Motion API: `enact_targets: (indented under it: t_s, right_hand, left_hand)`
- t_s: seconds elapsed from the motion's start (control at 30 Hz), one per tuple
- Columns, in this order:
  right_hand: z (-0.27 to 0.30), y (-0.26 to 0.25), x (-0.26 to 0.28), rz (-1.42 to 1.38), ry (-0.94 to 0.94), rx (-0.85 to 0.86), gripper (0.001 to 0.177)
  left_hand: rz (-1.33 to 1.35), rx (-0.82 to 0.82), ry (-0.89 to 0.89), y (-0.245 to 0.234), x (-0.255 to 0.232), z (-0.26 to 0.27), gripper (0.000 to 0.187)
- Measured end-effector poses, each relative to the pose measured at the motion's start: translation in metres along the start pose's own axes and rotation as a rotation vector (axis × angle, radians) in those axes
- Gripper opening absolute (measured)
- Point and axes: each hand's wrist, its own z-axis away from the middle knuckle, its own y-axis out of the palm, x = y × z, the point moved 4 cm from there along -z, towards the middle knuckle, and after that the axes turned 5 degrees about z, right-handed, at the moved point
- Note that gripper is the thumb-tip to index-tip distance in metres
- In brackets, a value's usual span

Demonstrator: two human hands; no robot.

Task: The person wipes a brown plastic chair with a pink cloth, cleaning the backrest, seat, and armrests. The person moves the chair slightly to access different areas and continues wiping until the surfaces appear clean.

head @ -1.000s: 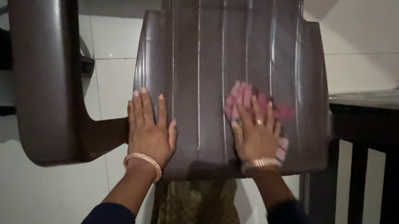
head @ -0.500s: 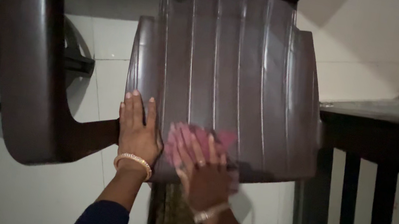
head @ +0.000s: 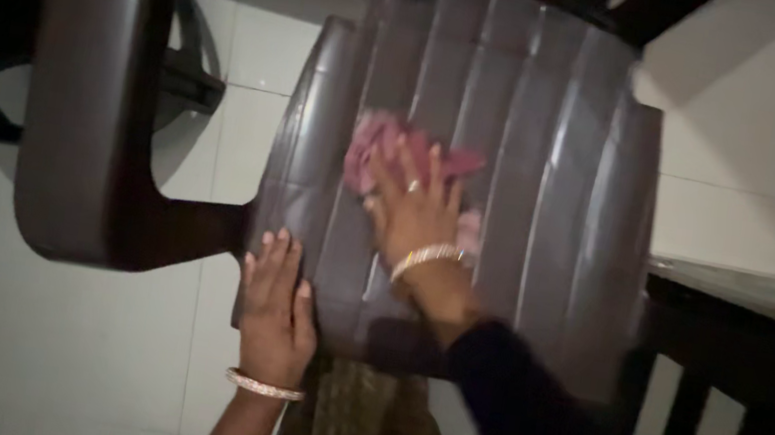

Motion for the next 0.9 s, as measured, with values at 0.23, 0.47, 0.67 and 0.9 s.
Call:
enact_targets:
  t_s: [0.23, 0.47, 0.67, 0.9]
  right_hand:
    - [-0.047, -0.018, 0.011, -0.116, 0.04, -0.039, 0.061]
    - [0.035, 0.012, 0.1, -0.071, -0.244, 0.065, 0.059]
    - [0.119, 0.023, 0.119, -0.177, -0.41, -0.012, 0.064]
    - [0.145, 0.087, 0.08, -1.424, -0.161, 0.028, 0.042]
  left_hand:
    - [0.114, -0.005, -0.024, -0.01, -0.004, -0.003, 0.047]
    - [0.214, -0.258, -0.279, -0.03, -0.021, -0.008, 0.057]
    - [0.207, -0.357, -0.446, -0.054, -0.024, 0.006, 0.043]
    - [0.322, -0.354, -0.514, -0.07, 0.01, 0.017, 0.028]
